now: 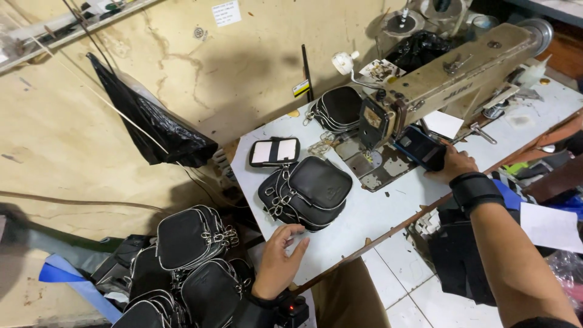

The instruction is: Trimming excess material and threads from small black pouches using scissors

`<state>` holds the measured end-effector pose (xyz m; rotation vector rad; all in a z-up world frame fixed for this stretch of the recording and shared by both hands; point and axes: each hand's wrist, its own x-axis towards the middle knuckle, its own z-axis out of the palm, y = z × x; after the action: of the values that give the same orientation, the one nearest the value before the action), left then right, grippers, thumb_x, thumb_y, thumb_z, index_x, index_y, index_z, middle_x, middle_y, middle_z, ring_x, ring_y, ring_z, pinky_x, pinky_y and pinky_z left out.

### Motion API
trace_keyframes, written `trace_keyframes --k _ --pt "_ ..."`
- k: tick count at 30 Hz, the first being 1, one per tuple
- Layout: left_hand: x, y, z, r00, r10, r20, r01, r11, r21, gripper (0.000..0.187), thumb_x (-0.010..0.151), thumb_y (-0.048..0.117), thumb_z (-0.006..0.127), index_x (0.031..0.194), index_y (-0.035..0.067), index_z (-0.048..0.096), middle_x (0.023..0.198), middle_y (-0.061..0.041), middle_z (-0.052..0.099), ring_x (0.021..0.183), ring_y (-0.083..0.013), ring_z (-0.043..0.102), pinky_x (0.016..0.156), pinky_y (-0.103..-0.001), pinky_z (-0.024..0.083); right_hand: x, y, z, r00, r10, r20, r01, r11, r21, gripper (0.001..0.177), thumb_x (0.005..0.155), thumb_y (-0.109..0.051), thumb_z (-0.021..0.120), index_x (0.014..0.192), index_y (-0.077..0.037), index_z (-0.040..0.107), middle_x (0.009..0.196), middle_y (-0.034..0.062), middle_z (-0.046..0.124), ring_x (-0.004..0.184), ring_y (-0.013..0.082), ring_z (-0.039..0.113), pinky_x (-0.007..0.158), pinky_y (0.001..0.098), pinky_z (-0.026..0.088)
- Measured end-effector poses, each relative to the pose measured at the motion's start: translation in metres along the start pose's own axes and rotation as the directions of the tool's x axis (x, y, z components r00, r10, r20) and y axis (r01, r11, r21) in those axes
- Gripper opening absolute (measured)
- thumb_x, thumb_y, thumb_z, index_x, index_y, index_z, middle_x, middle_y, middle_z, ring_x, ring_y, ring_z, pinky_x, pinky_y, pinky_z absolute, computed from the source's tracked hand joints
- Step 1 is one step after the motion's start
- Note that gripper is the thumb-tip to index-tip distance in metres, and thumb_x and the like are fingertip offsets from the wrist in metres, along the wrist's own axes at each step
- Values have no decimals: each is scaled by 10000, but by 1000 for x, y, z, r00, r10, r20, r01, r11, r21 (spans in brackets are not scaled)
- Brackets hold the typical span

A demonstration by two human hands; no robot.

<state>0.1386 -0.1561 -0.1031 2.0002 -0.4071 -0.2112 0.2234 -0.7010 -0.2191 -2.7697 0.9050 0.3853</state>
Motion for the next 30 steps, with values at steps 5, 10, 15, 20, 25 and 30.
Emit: trace_keyframes --k 5,10,15,20,25,30 --pt "-4 14 -6 998 -60 19 60 998 26 290 954 339 647 1181 174 720 1226 31 696 1099 -126 686 978 -288 548 -52 -39 -51 1000 25 -16 -24 998 59 1030 708 -621 833 1510 -96 456 1402 244 549 1261 441 543 1027 525 510" --pt "-5 1 -3 999 23 -22 -23 1000 18 256 957 330 658 1128 151 722 1172 8 704 1084 -131 687 967 -317 553 -70 -89 -67 997 75 -31 -75 997 -15 1115 715 -787 757 1479 -21 487 1448 257 557 1302 440 567 1009 511 535" --pt "-10 10 -8 999 -32 -19 32 999 -9 241 953 282 671 1154 165 733 1197 7 697 1135 -131 674 1019 -338 542 -48 -115 -65 999 44 -5 -44 998 -49 1147 770 -773 726 1473 94 463 1454 349 557 1344 499 549 1076 545 489" --pt "-13 10 -17 997 -77 15 77 997 3 357 968 369 624 1238 146 693 1273 -6 665 1171 -162 667 1035 -337 532 -4 -99 -45 997 -57 57 64 989 -130 1058 764 -811 690 1343 66 567 1296 284 652 1214 526 611 969 645 486" --pt "-10 -4 -13 999 -32 -16 32 999 -13 331 967 338 642 1216 127 691 1257 -38 656 1177 -181 661 1051 -345 536 -47 -87 -72 998 18 60 -29 980 196 656 1000 -607 596 1400 -88 588 1110 207 750 959 375 735 856 457 633" --pt "-2 17 -18 999 6 35 -11 990 144 302 972 330 619 1195 136 680 1139 -23 649 1039 -189 658 762 -345 515 59 4 2 977 -193 -90 174 967 -184 541 762 -315 700 1266 -122 726 1144 221 811 1100 411 766 878 467 633"
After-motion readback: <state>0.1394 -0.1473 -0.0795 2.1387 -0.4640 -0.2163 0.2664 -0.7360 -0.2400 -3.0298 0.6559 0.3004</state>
